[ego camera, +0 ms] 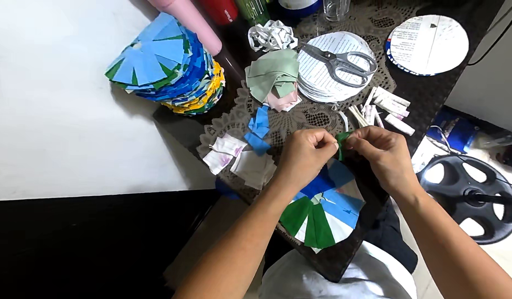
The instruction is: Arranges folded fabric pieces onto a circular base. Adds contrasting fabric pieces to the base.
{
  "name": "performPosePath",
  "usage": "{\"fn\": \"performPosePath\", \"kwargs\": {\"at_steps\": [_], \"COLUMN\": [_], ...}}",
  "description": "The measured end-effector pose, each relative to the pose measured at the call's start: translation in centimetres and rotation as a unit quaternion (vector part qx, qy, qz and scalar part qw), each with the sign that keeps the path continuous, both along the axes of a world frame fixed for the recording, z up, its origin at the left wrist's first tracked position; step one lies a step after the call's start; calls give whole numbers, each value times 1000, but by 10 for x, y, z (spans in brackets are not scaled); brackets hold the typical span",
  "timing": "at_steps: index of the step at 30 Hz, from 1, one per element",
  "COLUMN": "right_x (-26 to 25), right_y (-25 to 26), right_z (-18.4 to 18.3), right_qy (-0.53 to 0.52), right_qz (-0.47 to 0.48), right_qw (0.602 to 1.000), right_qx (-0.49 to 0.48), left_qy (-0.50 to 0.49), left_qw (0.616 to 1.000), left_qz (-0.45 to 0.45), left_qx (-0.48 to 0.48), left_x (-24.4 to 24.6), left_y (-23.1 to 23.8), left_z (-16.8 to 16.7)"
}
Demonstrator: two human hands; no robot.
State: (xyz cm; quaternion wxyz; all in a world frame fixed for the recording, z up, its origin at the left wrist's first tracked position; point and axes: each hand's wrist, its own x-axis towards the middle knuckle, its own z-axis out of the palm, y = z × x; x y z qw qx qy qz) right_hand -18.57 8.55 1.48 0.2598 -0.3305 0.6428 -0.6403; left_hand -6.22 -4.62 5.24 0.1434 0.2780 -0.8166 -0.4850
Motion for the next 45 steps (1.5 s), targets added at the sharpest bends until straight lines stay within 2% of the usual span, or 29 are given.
{"fn": "performPosePath", "kwargs": {"at_steps": [3, 11, 14, 17, 21, 26, 33, 38, 42, 45], "right_x": [1, 6, 4, 2, 1, 2, -5, -9, -12, -13], "right_y": [0, -1, -2, -4, -7, -9, -5, -3, -3, -2], "right_z": [-1, -2, -3, -6, -9, -12, -12, -10, -8, -5], "right_qy": [12, 79, 108, 119, 70, 51, -4, -39, -76, -109], "right_qz": [9, -5, -14, -17, -12, -5, 5, 9, 5, 10], "right_qw": [1000, 996, 994, 992, 997, 999, 999, 998, 995, 991], "right_qx": [3, 29, 33, 33, 21, 1, -41, -57, -71, -75], "left_qy": [-7, -46, -53, -47, -42, -27, 7, 18, -27, -139], "left_qw": [1000, 991, 988, 991, 998, 999, 997, 995, 994, 963], "left_qz": [2, -2, -4, 0, 6, 26, 33, 57, 107, 136], "left_qx": [2, -125, -144, -127, -45, 7, 72, 80, 8, -185], "left_x": [0, 0, -3, -6, -8, -7, -3, 12, 31, 44], "left_y": [2, 10, 13, 13, 9, 6, -1, -15, -38, -49], "left_z": [1, 5, 6, 5, 5, 2, -1, 2, 8, 9]}}
